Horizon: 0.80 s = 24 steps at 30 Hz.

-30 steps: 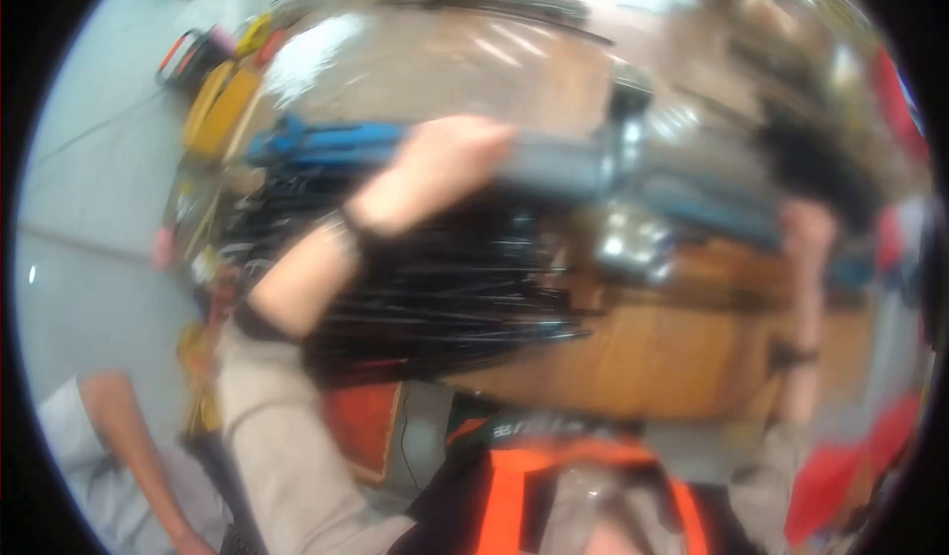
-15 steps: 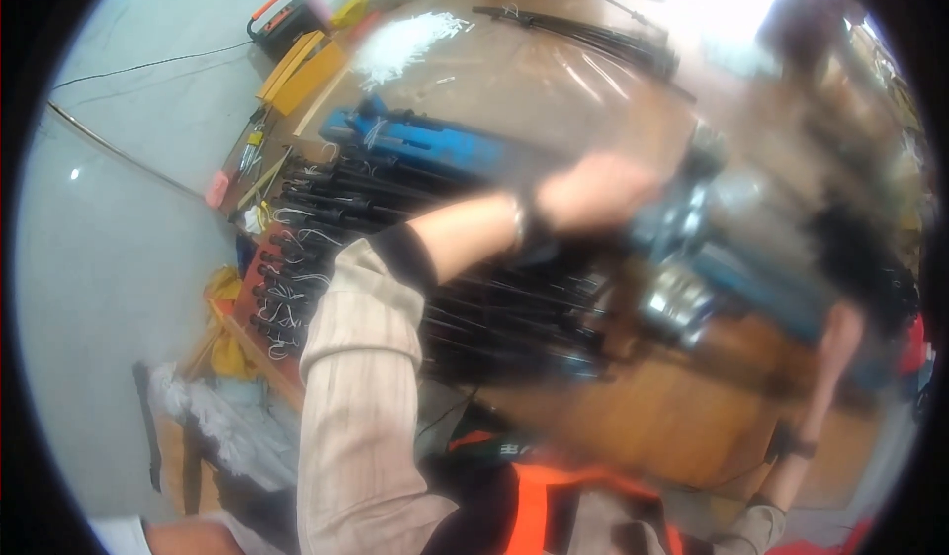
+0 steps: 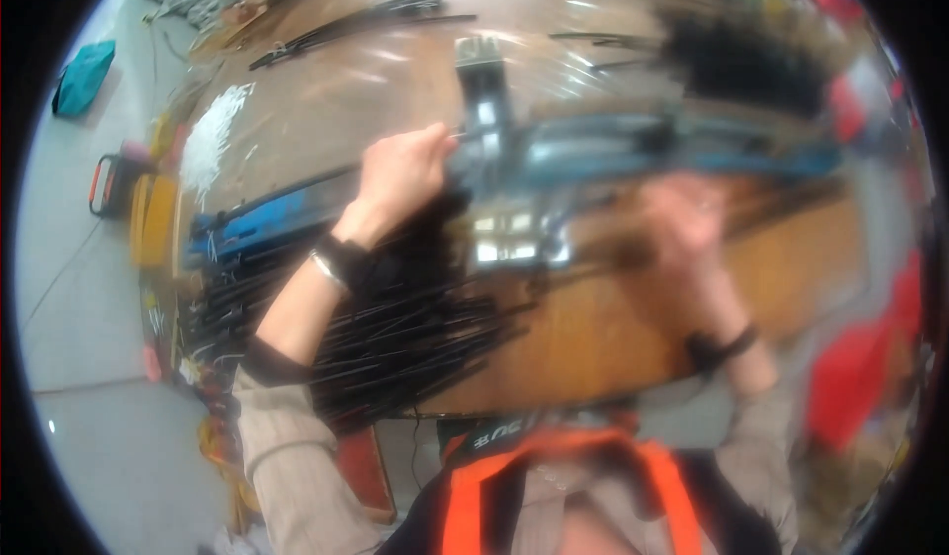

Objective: Organizing and bundling thin black rods using a machine fixture on a workbench.

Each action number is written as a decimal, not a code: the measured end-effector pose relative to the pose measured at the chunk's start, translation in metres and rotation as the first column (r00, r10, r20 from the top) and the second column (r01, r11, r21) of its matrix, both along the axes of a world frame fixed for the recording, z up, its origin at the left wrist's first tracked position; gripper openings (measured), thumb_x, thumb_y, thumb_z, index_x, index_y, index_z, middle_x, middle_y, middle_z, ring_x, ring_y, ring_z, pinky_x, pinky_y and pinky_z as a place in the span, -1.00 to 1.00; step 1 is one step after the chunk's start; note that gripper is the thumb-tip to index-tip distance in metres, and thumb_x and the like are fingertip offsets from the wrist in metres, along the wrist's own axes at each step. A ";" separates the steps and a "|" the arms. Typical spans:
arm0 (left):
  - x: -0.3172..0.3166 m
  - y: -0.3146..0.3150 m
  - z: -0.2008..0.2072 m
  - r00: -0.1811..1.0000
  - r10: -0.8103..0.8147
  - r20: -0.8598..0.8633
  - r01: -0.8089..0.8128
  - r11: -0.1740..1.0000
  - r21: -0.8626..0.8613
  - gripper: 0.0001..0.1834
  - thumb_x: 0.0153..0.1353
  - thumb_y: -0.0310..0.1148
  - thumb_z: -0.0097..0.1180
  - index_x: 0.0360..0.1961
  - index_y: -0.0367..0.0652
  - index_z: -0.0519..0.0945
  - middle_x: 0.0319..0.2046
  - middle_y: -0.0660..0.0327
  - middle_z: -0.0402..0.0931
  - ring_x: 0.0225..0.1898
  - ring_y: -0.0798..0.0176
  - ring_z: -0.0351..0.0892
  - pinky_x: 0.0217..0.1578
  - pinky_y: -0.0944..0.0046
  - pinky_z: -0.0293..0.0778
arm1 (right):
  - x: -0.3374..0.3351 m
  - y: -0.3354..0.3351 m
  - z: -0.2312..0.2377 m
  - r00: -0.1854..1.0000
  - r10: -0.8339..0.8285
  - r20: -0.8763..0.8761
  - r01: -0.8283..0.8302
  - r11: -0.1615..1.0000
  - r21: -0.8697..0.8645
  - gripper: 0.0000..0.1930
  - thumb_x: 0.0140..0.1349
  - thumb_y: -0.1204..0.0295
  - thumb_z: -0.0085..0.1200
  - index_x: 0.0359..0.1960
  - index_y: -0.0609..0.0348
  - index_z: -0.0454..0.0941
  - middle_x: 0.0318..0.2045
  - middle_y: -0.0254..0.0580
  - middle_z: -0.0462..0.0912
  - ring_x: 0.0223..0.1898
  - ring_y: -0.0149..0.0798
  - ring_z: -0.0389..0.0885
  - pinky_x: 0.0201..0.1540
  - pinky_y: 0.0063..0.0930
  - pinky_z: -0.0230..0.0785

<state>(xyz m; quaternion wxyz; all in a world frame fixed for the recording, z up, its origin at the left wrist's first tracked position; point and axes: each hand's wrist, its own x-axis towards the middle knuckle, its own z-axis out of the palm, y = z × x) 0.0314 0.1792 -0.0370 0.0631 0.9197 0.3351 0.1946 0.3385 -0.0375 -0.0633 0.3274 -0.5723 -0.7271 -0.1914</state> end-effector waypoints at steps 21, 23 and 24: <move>0.007 0.000 -0.006 0.996 -0.086 0.019 0.079 0.965 0.248 -0.89 0.31 -0.38 0.03 -0.39 -0.10 0.47 -0.49 0.07 0.53 -0.41 -0.09 0.57 -0.45 -0.03 0.43 | -0.023 0.036 -0.027 0.890 0.052 -0.454 -0.232 0.908 -0.350 -0.71 0.16 0.32 0.23 -0.13 0.16 0.55 -0.27 -0.07 0.62 -0.19 0.01 0.55 -0.13 -0.24 0.40; 0.000 0.005 -0.004 0.989 -0.151 0.002 0.140 0.922 0.360 -0.91 0.31 -0.36 0.05 -0.36 -0.07 0.47 -0.48 0.15 0.53 -0.41 0.00 0.59 -0.48 0.02 0.43 | -0.036 0.016 -0.010 0.956 0.025 -0.293 -0.173 0.852 -0.494 -0.70 0.13 0.31 0.22 -0.13 0.14 0.54 -0.24 -0.09 0.61 -0.17 0.01 0.53 -0.12 -0.23 0.40; -0.006 0.013 -0.005 0.987 -0.161 -0.010 0.149 0.889 0.433 -0.92 0.30 -0.35 0.06 -0.35 -0.06 0.47 -0.47 0.19 0.53 -0.40 0.05 0.60 -0.49 0.05 0.43 | -0.037 0.010 -0.009 0.996 0.010 -0.084 -0.058 0.806 -0.590 -0.69 0.11 0.31 0.21 -0.13 0.12 0.53 -0.20 -0.10 0.59 -0.14 0.00 0.51 -0.12 -0.23 0.39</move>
